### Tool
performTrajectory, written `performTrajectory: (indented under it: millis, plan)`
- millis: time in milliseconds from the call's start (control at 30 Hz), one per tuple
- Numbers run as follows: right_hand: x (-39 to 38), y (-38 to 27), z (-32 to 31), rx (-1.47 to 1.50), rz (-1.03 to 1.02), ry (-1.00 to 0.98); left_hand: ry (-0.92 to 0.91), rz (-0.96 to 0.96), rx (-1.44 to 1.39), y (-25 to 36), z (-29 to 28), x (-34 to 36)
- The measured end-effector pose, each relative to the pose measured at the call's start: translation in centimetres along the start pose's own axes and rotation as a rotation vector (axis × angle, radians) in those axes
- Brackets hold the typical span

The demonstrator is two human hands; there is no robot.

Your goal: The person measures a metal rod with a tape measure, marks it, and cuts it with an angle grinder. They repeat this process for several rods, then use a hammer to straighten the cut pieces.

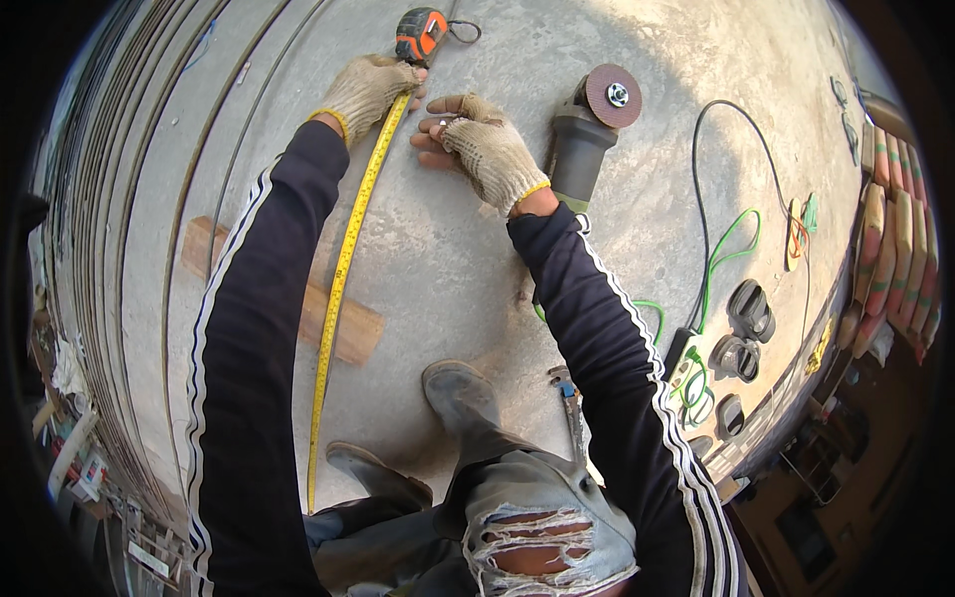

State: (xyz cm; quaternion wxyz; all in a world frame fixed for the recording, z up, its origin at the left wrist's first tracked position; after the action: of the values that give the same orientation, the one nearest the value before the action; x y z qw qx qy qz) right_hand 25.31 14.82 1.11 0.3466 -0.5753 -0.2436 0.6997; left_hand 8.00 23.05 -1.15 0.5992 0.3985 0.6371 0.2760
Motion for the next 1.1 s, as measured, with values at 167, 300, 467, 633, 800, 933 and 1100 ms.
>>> performTrajectory:
  millis: [167,300,467,633,800,933,1100]
  plan:
    - [-0.2,-0.2,0.5,-0.116,-0.061,0.004,0.021,0.017,0.040,-0.4,0.1,0.2]
    - [0.0,0.1,0.2,-0.121,0.002,-0.005,0.026,0.040,0.095,-0.5,0.0,0.4]
    - [0.4,0.7,0.3,0.033,-0.001,0.008,0.005,0.022,0.074,-0.7,0.0,0.9]
    - [0.5,0.6,0.2,-0.196,-0.125,-0.045,0.011,0.022,0.102,-0.8,-0.1,1.2]
    - [0.9,0.7,0.4,-0.198,-0.211,-0.073,0.010,0.024,0.065,-0.7,0.0,0.8]
    - [0.7,0.4,0.4,-0.236,-0.171,0.040,0.014,0.017,0.031,-0.5,0.0,0.4]
    - [0.8,-0.1,0.4,-0.478,-0.278,0.080,0.012,0.066,0.150,0.1,-0.3,0.1]
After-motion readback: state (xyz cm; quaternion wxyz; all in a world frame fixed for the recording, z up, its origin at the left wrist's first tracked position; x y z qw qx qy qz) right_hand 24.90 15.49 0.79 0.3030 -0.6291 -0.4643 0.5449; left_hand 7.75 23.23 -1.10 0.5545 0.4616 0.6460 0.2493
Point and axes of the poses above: each hand's wrist, its own x-axis towards the middle knuckle, its own z-axis out of the palm, y = z × x, the point moved 3 cm from there along x, towards the middle knuckle, and after that the axes turned 7 degrees about y, right-handed, at the moved point
